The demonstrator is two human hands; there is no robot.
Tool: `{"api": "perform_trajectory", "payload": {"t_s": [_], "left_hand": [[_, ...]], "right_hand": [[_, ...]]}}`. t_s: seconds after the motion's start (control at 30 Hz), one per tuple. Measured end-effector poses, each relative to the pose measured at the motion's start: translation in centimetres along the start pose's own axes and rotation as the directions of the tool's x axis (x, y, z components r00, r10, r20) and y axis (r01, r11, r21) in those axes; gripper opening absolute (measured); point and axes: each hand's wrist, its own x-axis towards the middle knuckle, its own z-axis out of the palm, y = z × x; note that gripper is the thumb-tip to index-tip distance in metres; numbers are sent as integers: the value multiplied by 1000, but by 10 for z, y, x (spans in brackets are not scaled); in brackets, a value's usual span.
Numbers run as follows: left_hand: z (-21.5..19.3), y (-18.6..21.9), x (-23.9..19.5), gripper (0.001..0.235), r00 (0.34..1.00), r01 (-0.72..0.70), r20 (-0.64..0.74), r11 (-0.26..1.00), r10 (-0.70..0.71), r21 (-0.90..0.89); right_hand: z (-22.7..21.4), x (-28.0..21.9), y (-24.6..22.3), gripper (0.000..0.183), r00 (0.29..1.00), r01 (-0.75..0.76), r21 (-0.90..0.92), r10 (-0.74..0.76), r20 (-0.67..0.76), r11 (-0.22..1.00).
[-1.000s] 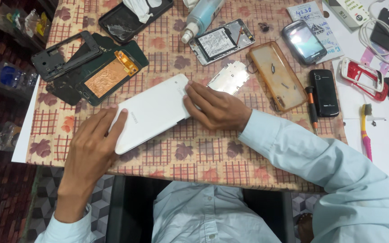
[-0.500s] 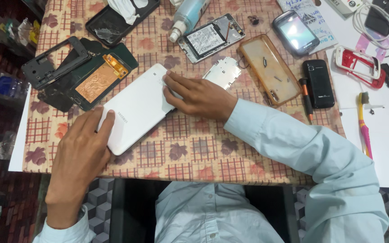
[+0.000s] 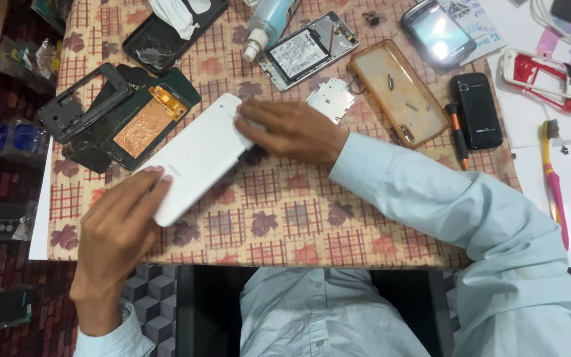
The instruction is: The person disassembles a white Samsung tablet by removing the back cover and setting it aside. Then the person disassembles a black mobile phone by removing the back cover, battery, and using a screwdriver to remove screws before separating the internal components.
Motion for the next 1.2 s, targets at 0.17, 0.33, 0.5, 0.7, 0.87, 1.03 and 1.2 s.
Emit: {"api": "perform_trajectory", "payload": {"t_s": [0.17, 0.33, 0.5, 0.7, 0.87, 1.03, 1.2], "left_hand": [[3, -7, -6, 24, 937, 254, -190, 945, -293, -207], [-3, 13, 7, 21, 818, 429, -84, 702, -569, -569], [-2, 19, 18, 20, 639, 563, 230, 243, -734, -790], [7, 18, 2, 22, 802, 439, -132, 725, -582, -530], [15, 8, -9, 23, 840, 449, -170, 837, -514, -312], [14, 10, -18, 42, 917, 309, -216, 939, -336, -151], [2, 15, -19, 51, 953, 290, -53, 950, -297, -112]], "right_hand": [[-11, 25, 18, 18, 939, -322, 459, 340, 47, 828], [-28, 48, 28, 34, 855, -387, 756, 512, 80, 528], [-22, 56, 26, 42, 671, -547, 837, 608, 425, 18], [-16, 54, 41, 23, 851, -450, 750, 487, 196, 485], [-10, 51, 38, 20, 943, -263, 588, 332, -9, 765], [2, 41, 29, 16, 967, -160, 377, 221, -124, 912], [6, 26, 31, 14, 986, -25, 235, 62, -154, 972]]}}
